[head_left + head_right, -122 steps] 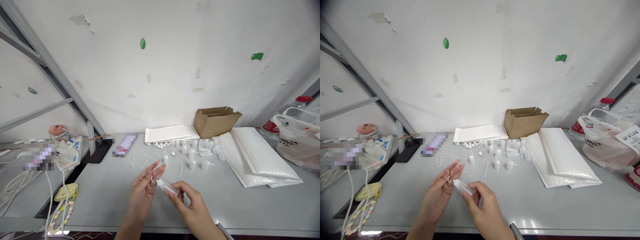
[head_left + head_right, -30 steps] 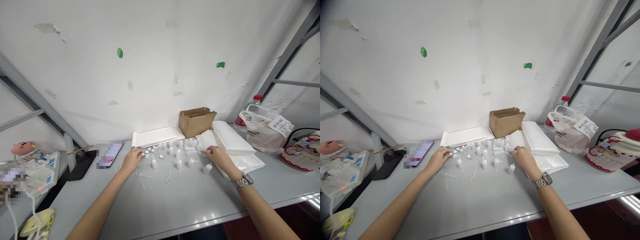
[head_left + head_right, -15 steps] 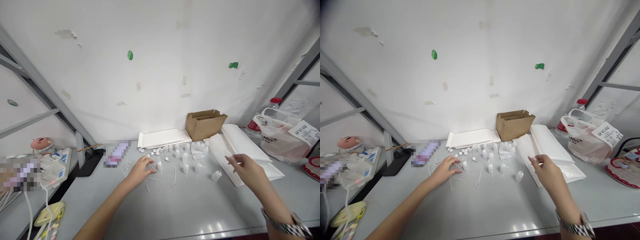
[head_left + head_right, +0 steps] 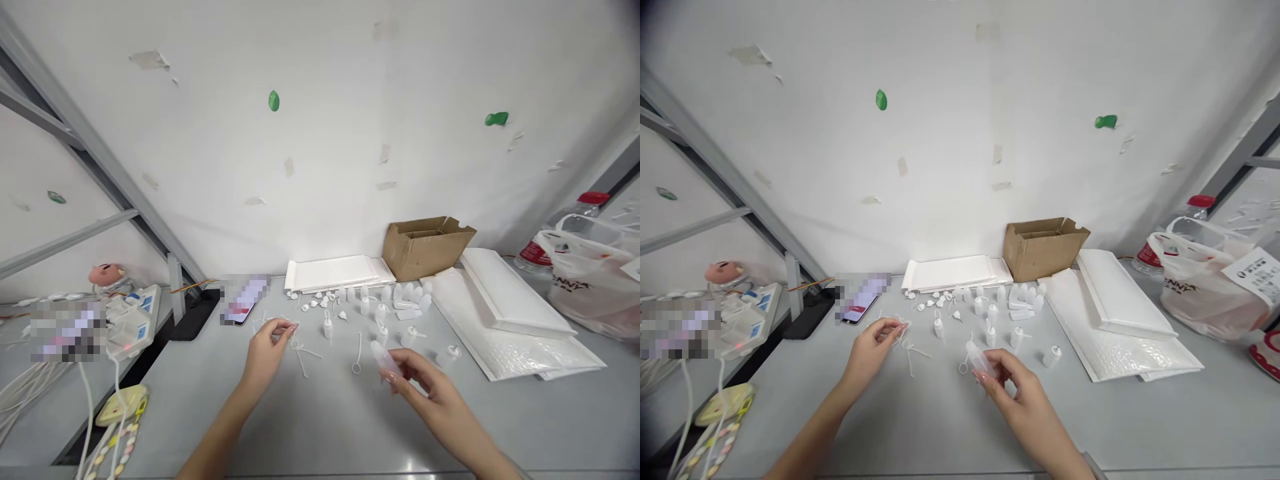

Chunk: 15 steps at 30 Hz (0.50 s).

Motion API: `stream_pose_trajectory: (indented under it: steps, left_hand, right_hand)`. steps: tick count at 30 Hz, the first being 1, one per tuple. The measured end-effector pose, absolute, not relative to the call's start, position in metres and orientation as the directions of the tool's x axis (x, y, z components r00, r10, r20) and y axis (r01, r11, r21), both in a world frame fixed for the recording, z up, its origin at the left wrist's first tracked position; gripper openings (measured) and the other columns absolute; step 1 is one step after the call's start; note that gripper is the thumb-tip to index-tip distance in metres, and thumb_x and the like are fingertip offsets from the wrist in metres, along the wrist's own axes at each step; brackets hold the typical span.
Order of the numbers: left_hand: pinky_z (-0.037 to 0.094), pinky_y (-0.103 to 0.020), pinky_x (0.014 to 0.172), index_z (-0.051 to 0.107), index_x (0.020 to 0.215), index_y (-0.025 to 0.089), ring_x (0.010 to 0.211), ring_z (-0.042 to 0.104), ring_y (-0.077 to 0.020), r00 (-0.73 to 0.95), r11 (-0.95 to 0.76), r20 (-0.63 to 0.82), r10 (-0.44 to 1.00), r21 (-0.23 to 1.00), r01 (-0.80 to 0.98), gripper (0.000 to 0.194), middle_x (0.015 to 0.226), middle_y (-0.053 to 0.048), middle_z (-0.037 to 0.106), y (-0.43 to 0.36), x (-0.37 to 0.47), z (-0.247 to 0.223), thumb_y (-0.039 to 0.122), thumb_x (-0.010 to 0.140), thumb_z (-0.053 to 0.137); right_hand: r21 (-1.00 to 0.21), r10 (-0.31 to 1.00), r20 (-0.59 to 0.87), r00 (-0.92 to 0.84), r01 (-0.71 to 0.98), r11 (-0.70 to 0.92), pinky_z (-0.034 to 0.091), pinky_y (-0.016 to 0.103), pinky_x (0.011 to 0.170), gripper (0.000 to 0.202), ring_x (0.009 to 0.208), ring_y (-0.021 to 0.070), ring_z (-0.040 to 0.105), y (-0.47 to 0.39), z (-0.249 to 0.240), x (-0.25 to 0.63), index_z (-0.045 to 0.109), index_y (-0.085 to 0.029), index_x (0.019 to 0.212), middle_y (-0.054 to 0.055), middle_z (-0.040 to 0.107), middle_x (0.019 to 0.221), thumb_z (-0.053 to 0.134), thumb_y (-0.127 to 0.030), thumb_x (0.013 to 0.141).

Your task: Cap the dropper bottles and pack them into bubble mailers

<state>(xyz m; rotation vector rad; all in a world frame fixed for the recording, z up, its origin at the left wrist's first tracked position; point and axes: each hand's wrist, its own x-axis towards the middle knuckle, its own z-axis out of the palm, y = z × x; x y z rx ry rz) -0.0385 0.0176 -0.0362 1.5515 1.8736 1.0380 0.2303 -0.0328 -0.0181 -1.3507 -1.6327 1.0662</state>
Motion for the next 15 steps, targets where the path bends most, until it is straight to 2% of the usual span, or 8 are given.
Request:
stream_pose_trajectory:
  steps: [3,9,15]
  left_hand:
    - [0.045,-0.029,0.061,0.064,0.083,0.022,0.078,0.064,-0.0211,-0.234,0.08,0.076,0.969,0.803,0.59,0.022,0.092,-0.005,0.07,0.012,-0.042,-0.038,0.041,0.074,0.056]
    - [0.046,-0.034,0.068,0.06,0.079,0.022,0.075,0.062,-0.0226,-0.231,0.129,0.023,0.973,0.774,0.62,0.017,0.087,-0.004,0.067,0.0,-0.044,-0.045,0.036,0.069,0.062]
    - [0.045,-0.039,0.081,0.059,0.095,0.024,0.088,0.058,-0.0216,-0.135,0.042,0.094,0.986,0.647,0.761,0.02,0.098,-0.004,0.059,-0.003,-0.049,-0.057,0.031,0.079,0.051]
  right_hand:
    - [-0.941,0.979,0.021,-0.202,0.327,0.088,0.045,0.026,0.061,0.022,0.067,0.0177,0.056,-0.033,-0.022,0.221,0.063,-0.023,0.085,0.0,0.059,0.067,0.054,-0.043,0.081]
    - [-0.944,0.983,-0.018,-0.184,0.327,0.044,0.044,0.026,0.063,0.021,0.066,0.0168,0.054,-0.032,-0.031,0.22,0.063,-0.022,0.083,0.0,0.058,0.065,0.054,-0.042,0.081]
    - [-0.93,0.97,-0.064,-0.235,0.368,0.028,0.045,0.026,0.065,0.026,0.068,0.0171,0.056,-0.031,-0.035,0.224,0.062,-0.022,0.088,0.0,0.058,0.068,0.051,-0.044,0.082]
